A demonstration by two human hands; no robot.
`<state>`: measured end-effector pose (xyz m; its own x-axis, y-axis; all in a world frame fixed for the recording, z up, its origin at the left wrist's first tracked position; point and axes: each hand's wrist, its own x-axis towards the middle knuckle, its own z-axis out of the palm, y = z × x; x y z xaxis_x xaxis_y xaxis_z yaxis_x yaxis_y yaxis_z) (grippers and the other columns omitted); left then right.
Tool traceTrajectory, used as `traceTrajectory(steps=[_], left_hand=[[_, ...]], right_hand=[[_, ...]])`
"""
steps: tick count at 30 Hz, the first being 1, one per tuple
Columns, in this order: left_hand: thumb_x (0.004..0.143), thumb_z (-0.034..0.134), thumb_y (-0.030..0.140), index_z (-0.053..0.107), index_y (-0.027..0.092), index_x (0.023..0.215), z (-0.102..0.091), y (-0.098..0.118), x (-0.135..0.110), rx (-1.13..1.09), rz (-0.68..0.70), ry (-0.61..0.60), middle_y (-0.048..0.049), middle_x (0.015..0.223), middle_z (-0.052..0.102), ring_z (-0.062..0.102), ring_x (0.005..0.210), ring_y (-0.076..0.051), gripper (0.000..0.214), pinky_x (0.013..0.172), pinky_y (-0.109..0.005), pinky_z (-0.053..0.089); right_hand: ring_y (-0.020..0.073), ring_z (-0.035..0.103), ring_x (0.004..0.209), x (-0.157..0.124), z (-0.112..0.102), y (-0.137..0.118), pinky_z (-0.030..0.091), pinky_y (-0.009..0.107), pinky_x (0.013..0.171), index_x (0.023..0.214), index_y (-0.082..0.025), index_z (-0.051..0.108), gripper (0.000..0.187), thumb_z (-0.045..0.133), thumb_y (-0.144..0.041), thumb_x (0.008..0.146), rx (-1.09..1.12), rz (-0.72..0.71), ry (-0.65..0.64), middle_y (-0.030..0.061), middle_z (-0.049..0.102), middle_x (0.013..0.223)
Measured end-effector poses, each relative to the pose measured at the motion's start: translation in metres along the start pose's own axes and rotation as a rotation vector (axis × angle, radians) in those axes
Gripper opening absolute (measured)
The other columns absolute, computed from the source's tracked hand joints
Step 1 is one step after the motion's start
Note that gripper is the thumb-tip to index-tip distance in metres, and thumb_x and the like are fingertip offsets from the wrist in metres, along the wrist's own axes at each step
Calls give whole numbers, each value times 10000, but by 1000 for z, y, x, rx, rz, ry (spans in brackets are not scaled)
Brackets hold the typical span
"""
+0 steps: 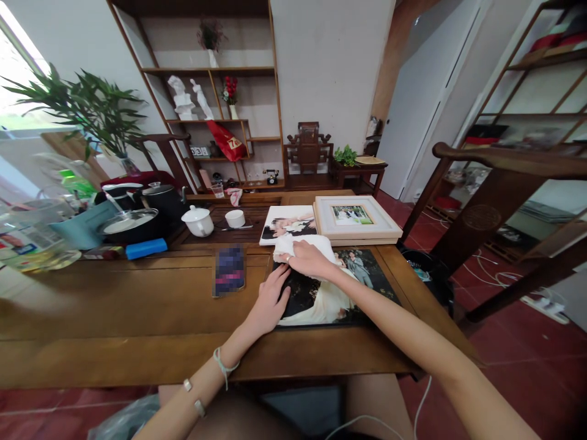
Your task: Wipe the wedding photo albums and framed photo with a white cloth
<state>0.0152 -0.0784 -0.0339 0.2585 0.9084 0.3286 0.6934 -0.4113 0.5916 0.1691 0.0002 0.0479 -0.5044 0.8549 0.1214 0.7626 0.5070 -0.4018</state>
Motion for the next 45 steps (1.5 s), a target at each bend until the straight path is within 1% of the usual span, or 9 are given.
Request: traceTrajectory(steps=[5,13,17,22,26,31,33,38,45], left_hand=[[943,367,248,409,216,1398,-1,1,0,0,-15,-23,-120,1504,374,317,1404,-259,458,1122,-538,275],[954,348,257,412,221,1384,-4,8,0,1,-41,-46,-114,1521,353,281,1425,-245,436,1126,-553,245],[954,357,266,413,251,1384,-4,8,0,-2,-29,-32,-101,1514,369,295,1420,-239,433,1125,-551,252],[956,352,268,415,238,1382,-5,7,0,6,-30,-42,-108,1513,369,295,1421,-235,432,1125,-538,258],[956,351,272,405,252,1388,-4,7,0,-1,-36,-36,-105,1518,361,289,1423,-239,436,1121,-556,251],[958,342,293,417,235,1380,-3,7,0,-2,-50,-46,-112,1517,360,285,1424,-242,432,1126,-556,235],[957,348,291,424,240,1376,-2,7,0,0,-48,-38,-110,1515,364,292,1420,-242,430,1126,-556,234],[952,361,280,429,254,1375,-3,7,0,-5,-36,-24,-101,1508,379,304,1415,-237,429,1128,-548,237],[956,348,285,420,249,1378,-5,7,0,1,-41,-46,-106,1518,363,294,1421,-241,430,1119,-558,251]], right_hand=[[315,501,1173,-18,2,13,368,395,950,1186,-112,607,508,372,-492,945,-4,-33,41,166,601,1252],[281,477,1181,-89,-25,87,350,421,1004,1186,-172,611,380,390,-370,949,-78,-107,94,122,582,1258],[264,472,1185,-107,-36,110,364,404,1009,1210,-200,599,365,385,-346,953,-89,-189,94,108,557,1289],[305,453,1183,-121,-32,95,359,486,1014,1203,-176,597,340,439,-293,925,-115,-146,98,135,571,1234],[340,441,1188,-152,-23,71,328,552,1040,1211,-174,585,354,489,-257,881,-115,-130,113,149,573,1206],[340,343,1304,-202,-21,45,308,538,1086,1112,-195,617,316,518,-189,812,-83,-174,58,139,477,1361],[336,286,1353,-211,-23,41,287,526,1108,1148,-189,604,392,543,-168,762,-79,-201,19,128,422,1429],[313,275,1381,-193,-31,61,281,508,1123,1408,-156,415,688,590,-225,747,-116,-289,-10,145,367,1490],[311,128,1440,-131,-33,102,80,560,1159,1210,-98,611,451,589,-330,824,-283,-263,3,168,226,1557]])
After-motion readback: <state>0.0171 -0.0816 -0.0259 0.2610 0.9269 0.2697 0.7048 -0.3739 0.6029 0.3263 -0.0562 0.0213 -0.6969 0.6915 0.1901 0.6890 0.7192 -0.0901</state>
